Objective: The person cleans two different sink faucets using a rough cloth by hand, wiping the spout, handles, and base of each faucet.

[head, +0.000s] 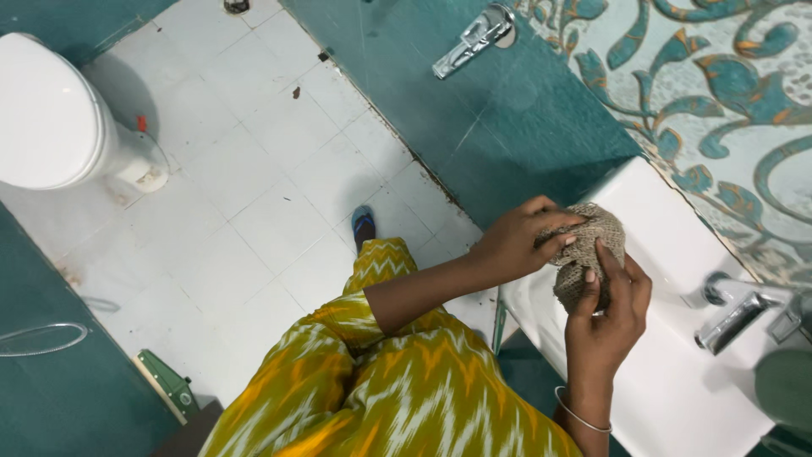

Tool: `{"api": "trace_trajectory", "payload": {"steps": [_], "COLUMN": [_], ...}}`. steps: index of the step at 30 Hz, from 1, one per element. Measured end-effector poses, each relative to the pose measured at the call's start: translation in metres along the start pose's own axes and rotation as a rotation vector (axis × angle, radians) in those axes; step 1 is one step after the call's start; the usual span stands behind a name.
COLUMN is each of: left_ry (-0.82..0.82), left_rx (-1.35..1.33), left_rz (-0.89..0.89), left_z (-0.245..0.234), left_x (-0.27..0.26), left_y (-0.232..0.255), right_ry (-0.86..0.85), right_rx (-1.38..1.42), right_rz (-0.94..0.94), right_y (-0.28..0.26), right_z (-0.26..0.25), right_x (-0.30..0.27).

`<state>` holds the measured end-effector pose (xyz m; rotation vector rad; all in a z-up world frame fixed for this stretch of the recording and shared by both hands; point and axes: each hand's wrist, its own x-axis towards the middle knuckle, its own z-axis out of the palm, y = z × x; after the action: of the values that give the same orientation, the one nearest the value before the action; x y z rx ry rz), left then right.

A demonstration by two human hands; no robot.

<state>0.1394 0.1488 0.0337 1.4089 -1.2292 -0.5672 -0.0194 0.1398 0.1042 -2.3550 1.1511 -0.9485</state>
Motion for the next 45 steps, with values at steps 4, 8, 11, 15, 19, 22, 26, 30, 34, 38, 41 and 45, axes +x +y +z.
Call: {"api": "trace_trajectory", "payload": {"steps": [4,8,11,15,19,22,26,30,34,38,41,45], "left_ry": [0.038,0.078,0.125,0.184,0.234,0.286,0.171,0.365,0.419,0.396,0.407,0.424], "left_rx": [0.002,0.014,0.039,0.092,0.035,0.088,0.052,0.143,0.153,0.144,0.177,0.212], "left_rz": [-0.039,-0.005,0.009,0.066,0.129,0.170,-0.058,0.089,0.105,0.019,-0.014,-0.019], "left_z": [-0.047,-0.122,-0.176,-0.230,-0.241,-0.234,-0.213,-0.194,-0.188,-0.180,-0.174,-0.173], "left_x": [0.012,0.027,0.043,0.074,0.117,0.153,0.158,0.139,0.142,0.177,0.196,0.209], "left_y": [-0.018,-0.043,-0.065,-0.093,-0.119,-0.159,-0.210,-0.222,-0.222,-0.226,-0.221,-0.210], "right_ry": [-0.037,-0.041,-0.052,-0.007,0.081,0.034,-0.016,-0.003,0.001,-0.008,-0.015,-0.042], "right_rx": [0.013,0.102,0.149,0.147,0.147,0.116,-0.101,0.042,0.166,0.225,0.303,0.287], "right_rz": [-0.022,-0.062,-0.089,-0.110,-0.146,-0.131,-0.223,-0.172,-0.191,-0.216,-0.176,-0.211], "right_y": [-0.029,-0.077,-0.105,-0.132,-0.140,-0.124,-0.099,-0.081,-0.067,-0.046,-0.028,-0.016], "right_z": [0.034,0.088,0.133,0.186,0.224,0.258,0.295,0.299,0.298,0.300,0.301,0.297], "right_x": [0.026,0.059,0.092,0.134,0.169,0.194,0.199,0.187,0.201,0.221,0.236,0.248]}}
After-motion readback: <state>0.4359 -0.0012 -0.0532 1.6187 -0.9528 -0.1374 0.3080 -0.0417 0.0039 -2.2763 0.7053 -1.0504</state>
